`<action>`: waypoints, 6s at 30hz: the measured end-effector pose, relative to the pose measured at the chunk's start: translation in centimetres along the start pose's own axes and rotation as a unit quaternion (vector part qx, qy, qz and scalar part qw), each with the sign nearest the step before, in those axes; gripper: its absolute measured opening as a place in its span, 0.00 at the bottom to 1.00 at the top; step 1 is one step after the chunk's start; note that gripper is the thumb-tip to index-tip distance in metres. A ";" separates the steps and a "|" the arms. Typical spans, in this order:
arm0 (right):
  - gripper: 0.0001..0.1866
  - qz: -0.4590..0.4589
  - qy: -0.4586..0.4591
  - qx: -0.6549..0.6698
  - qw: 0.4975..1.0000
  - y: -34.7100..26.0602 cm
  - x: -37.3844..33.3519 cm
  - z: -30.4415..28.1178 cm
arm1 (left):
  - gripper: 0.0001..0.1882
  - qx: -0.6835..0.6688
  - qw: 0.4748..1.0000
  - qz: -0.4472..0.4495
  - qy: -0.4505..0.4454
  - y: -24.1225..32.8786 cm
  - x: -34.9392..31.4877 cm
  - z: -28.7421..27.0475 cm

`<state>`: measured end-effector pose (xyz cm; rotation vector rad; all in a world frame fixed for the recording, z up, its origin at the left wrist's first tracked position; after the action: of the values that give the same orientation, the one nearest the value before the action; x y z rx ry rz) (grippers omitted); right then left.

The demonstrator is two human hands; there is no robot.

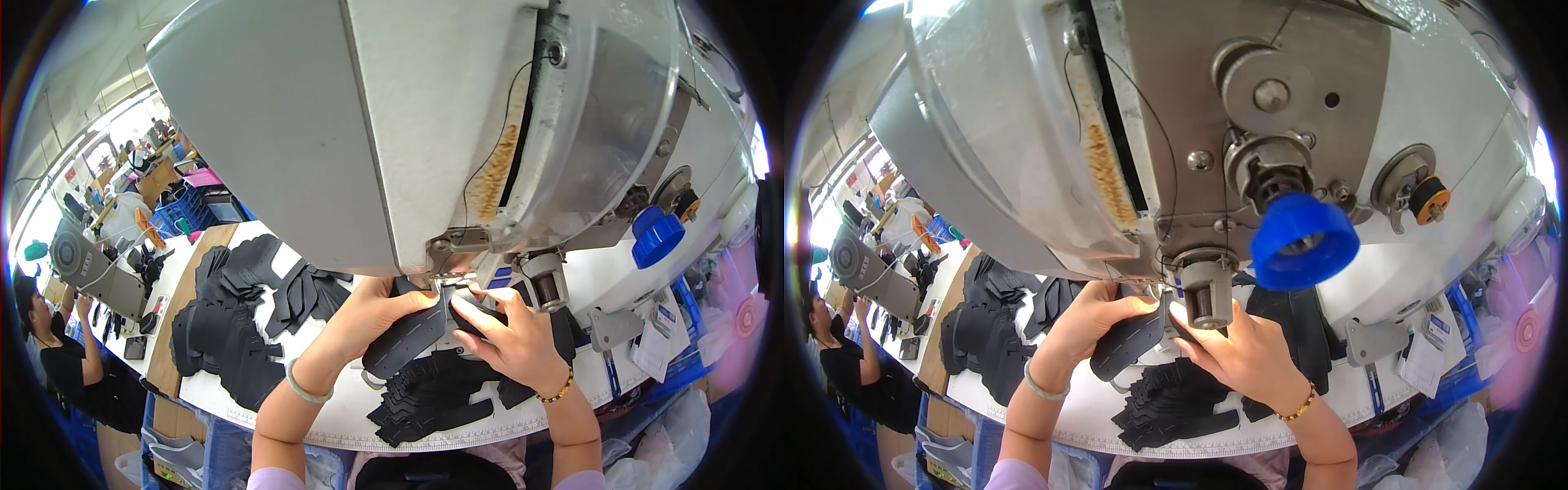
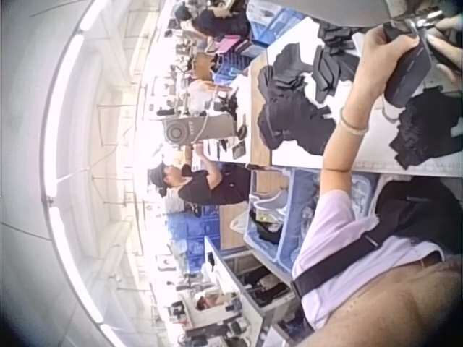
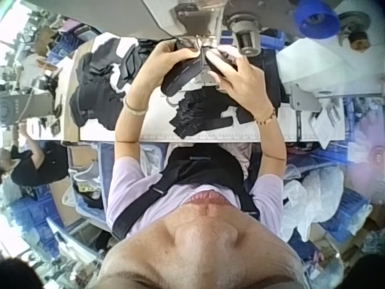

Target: Stitching together multiple black leather components for shoe assembly using an industrial sewing machine.

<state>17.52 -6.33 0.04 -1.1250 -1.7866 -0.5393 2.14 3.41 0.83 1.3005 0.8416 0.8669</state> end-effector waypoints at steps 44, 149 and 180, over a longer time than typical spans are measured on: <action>0.18 -0.020 0.034 0.007 0.999 -0.4 0.6 -0.8 | 0.29 0.408 0.743 0.530 0.035 -1.6 -4.6 0.1; 0.09 0.142 0.107 -0.242 0.954 24.9 2.0 10.7 | 0.16 0.370 0.601 0.698 0.122 -1.9 -3.8 -0.5; 0.31 -0.010 -0.074 0.103 0.992 -2.4 -0.9 -3.3 | 0.19 0.191 0.715 0.656 0.144 -2.8 -3.3 -1.0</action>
<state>17.11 -10.38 1.08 -1.0260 -1.9339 -0.2797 -0.01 0.70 -1.98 2.1853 0.1632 2.1335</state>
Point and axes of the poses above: each hand's wrist, its own x-axis towards the middle knuckle, its own z-axis out of the palm, y = z × x, the point moved 4 cm from there along x, towards the middle knuckle, and after that the axes turned 12 degrees about y, right-handed, at the moved point
